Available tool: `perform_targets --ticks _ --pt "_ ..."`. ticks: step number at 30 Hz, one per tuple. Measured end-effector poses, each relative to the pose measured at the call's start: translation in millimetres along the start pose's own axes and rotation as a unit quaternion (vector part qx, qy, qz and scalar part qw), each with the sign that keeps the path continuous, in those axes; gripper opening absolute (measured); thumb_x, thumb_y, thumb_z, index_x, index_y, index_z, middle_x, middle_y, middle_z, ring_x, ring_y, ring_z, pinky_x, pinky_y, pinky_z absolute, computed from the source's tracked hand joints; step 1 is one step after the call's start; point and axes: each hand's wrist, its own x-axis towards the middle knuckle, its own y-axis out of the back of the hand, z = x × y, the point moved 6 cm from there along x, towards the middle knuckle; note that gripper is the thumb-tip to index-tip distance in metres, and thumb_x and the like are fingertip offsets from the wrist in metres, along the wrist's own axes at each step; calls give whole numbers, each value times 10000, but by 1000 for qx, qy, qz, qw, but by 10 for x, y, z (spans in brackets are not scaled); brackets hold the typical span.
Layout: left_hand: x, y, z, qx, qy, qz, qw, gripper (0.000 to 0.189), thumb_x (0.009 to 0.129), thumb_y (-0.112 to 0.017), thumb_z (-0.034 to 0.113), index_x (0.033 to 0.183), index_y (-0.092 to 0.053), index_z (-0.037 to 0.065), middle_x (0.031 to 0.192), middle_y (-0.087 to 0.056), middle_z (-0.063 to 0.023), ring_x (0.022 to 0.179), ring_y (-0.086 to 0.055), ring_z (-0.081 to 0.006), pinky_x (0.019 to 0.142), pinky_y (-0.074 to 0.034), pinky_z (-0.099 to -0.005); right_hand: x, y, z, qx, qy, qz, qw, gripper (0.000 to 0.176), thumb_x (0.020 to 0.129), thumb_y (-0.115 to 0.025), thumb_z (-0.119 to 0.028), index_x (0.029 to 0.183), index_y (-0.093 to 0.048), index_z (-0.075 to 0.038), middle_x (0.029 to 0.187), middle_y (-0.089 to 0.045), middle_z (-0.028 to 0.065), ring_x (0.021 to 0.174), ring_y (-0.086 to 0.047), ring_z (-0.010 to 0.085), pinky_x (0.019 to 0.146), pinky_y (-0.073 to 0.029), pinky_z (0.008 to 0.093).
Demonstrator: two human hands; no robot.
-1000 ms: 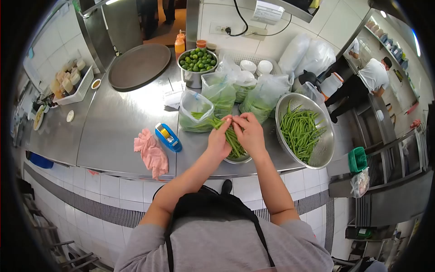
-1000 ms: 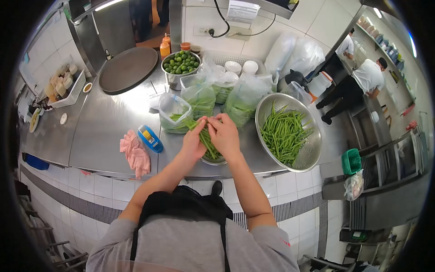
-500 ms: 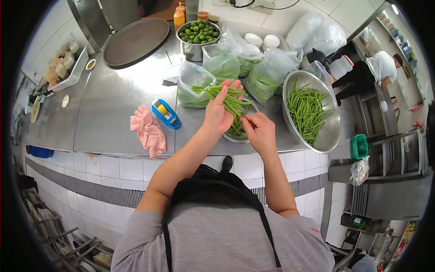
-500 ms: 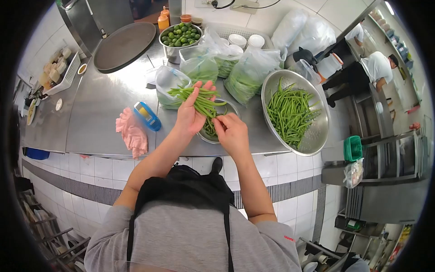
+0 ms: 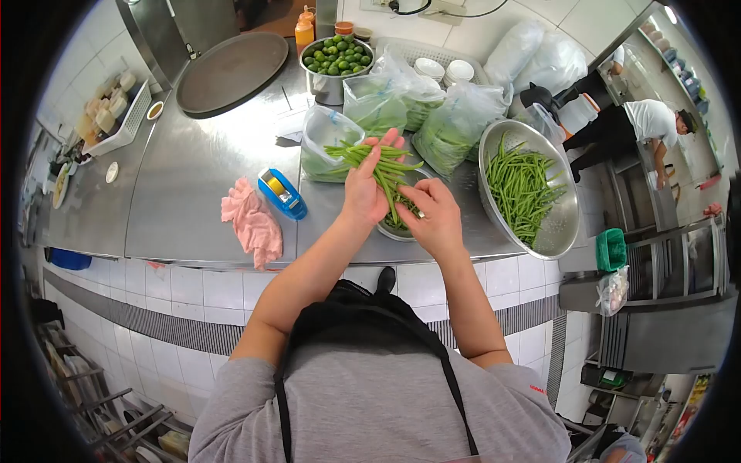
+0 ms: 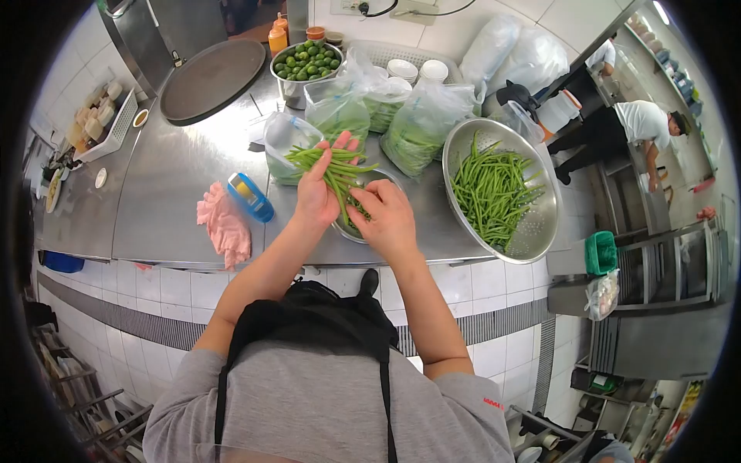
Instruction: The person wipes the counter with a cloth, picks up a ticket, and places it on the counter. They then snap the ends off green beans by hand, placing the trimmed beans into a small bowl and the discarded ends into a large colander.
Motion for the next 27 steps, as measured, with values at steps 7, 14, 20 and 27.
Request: perform_targets --ticks 7,14,20,27 --pt "-89 -100 -31 17 -6 -32 999 98 902 -395 94 973 -463 101 1261 -426 -131 1154 -416 -266 934 -370 -389 10 -7 106 67 -74 41 994 79 707 -638 -45 783 -618 -51 726 -531 46 625 -517 164 579 -414 273" --pt "-33 31 -53 -57 20 3 998 106 908 -372 90 974 -449 120 1251 -441 -121 1150 -421 -262 917 -382 -376 -143 107 456 415 -275 227 837 56 809 -563 -48 812 -588 2 732 -560 2 585 -450 58 537 -361 190" --pt "-34 105 102 -25 -2 48 999 118 927 -322 117 988 -421 132 1276 -418 -117 1186 -389 -255 944 -354 -373 -229 -33 483 38 -155 9 987 170 798 -584 -134 876 -588 17 755 -573 107 652 -554 201 599 -444 279" --pt "-82 -53 49 7 -33 21 999 109 919 -362 105 998 -437 112 1272 -413 -139 1164 -403 -250 938 -355 -367 -41 -127 191 97 -141 -48 984 109 769 -610 -114 780 -597 -7 661 -552 82 546 -522 159 499 -408 283"
